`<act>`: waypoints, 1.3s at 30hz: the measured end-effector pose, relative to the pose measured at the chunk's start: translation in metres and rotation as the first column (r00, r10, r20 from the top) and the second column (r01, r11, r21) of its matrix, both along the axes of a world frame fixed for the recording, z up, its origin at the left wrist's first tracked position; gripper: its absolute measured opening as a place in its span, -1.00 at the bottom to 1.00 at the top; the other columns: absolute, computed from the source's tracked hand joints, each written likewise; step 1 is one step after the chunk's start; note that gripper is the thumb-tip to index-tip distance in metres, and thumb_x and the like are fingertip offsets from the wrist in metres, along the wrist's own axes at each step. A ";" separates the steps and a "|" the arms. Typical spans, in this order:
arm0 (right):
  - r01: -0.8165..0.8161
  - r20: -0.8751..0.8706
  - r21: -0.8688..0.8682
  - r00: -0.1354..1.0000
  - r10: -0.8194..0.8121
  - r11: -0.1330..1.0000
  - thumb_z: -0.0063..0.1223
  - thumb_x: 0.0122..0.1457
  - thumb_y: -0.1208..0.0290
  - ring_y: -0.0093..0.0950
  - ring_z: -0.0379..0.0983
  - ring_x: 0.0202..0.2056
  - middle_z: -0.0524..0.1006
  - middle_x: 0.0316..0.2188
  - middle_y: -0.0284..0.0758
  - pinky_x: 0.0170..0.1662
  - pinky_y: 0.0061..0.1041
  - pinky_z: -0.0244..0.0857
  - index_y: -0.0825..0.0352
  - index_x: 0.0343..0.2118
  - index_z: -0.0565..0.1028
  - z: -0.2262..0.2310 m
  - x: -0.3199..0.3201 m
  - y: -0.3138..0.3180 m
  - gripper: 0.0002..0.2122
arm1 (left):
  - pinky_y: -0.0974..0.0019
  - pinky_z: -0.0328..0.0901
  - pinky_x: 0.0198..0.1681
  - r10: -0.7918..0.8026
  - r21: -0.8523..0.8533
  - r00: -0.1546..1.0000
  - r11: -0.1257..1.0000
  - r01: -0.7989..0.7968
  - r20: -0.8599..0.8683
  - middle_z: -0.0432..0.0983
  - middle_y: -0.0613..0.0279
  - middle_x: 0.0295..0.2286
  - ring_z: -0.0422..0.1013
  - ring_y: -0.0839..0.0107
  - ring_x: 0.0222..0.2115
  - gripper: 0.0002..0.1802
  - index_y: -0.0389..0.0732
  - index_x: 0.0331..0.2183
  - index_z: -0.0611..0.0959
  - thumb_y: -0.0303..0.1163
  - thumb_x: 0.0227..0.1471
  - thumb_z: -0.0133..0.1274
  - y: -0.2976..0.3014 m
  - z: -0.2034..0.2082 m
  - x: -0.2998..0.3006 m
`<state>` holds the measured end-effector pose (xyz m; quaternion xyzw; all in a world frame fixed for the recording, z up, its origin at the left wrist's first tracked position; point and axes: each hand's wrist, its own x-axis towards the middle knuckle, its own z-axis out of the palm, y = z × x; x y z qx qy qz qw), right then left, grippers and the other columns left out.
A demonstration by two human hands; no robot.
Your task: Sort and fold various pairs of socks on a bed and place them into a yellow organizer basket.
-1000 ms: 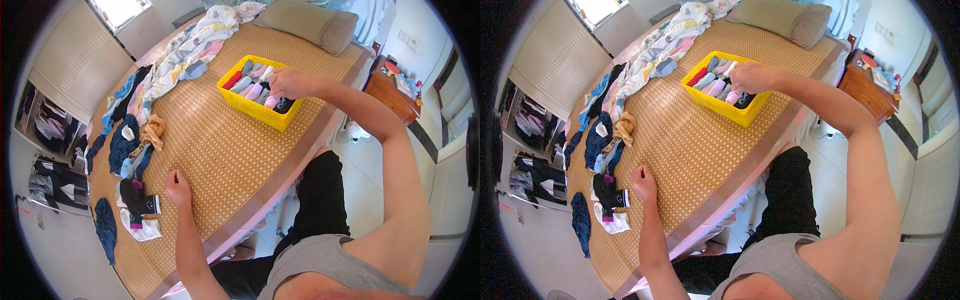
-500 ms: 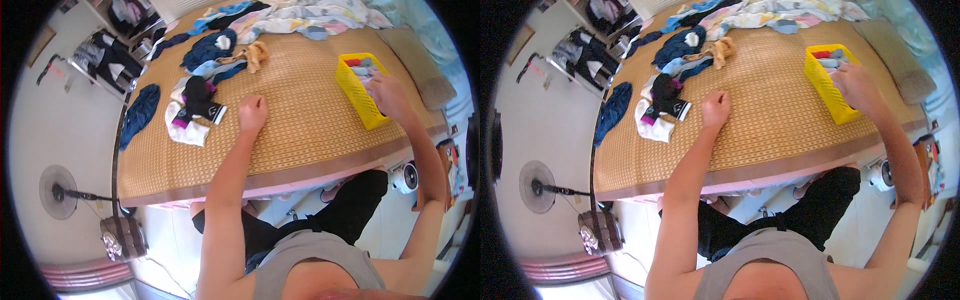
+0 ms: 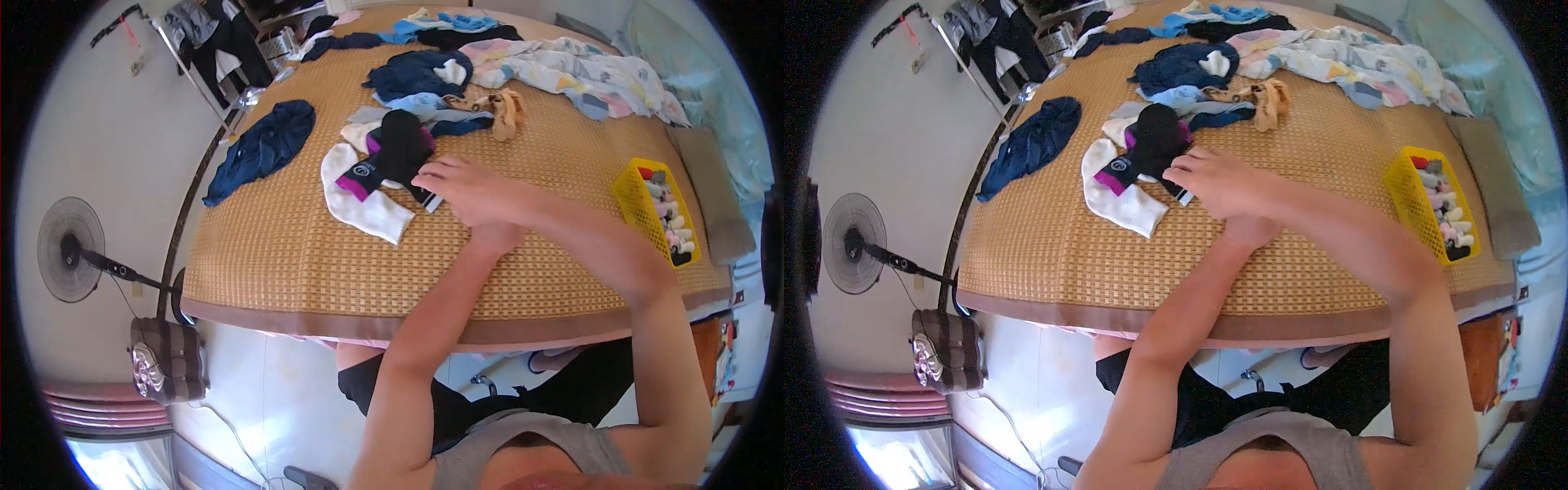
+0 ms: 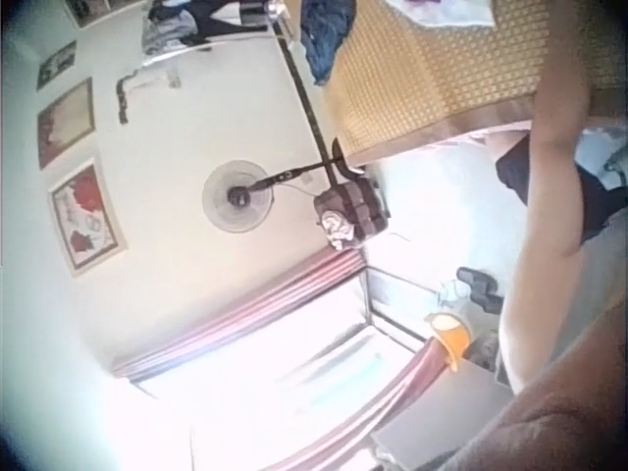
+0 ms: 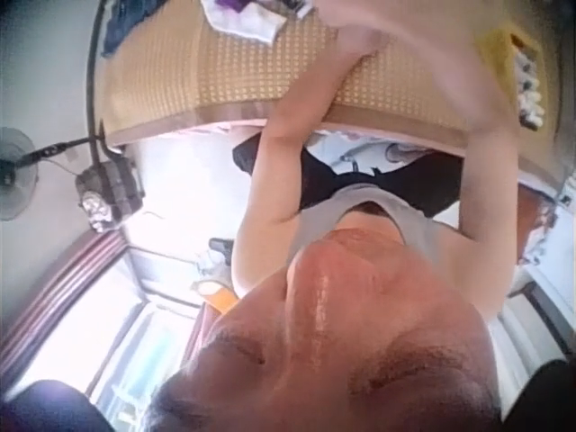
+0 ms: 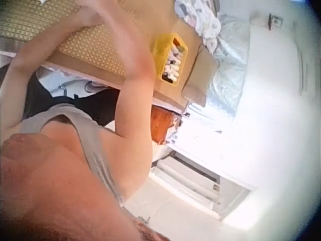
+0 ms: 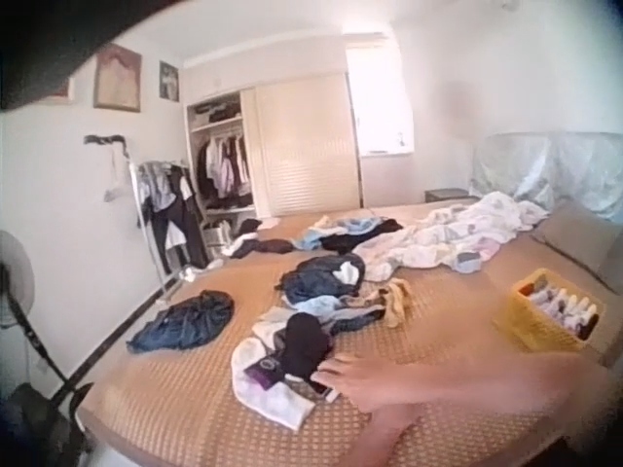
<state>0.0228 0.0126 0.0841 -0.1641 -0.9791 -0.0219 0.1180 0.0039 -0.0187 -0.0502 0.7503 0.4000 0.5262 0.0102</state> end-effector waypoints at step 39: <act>0.185 -0.578 -0.356 0.727 -0.371 0.916 0.32 0.06 0.65 -0.12 0.53 0.13 0.65 0.05 -0.28 0.22 -0.17 0.42 0.30 -0.12 0.70 -0.098 0.223 -0.176 -0.72 | -0.20 0.18 0.32 0.021 -0.116 0.976 0.992 -0.047 -0.216 0.55 -0.10 0.13 0.38 -0.16 0.24 -0.58 -0.25 -0.01 0.68 -0.52 0.04 0.30 -0.204 0.050 0.002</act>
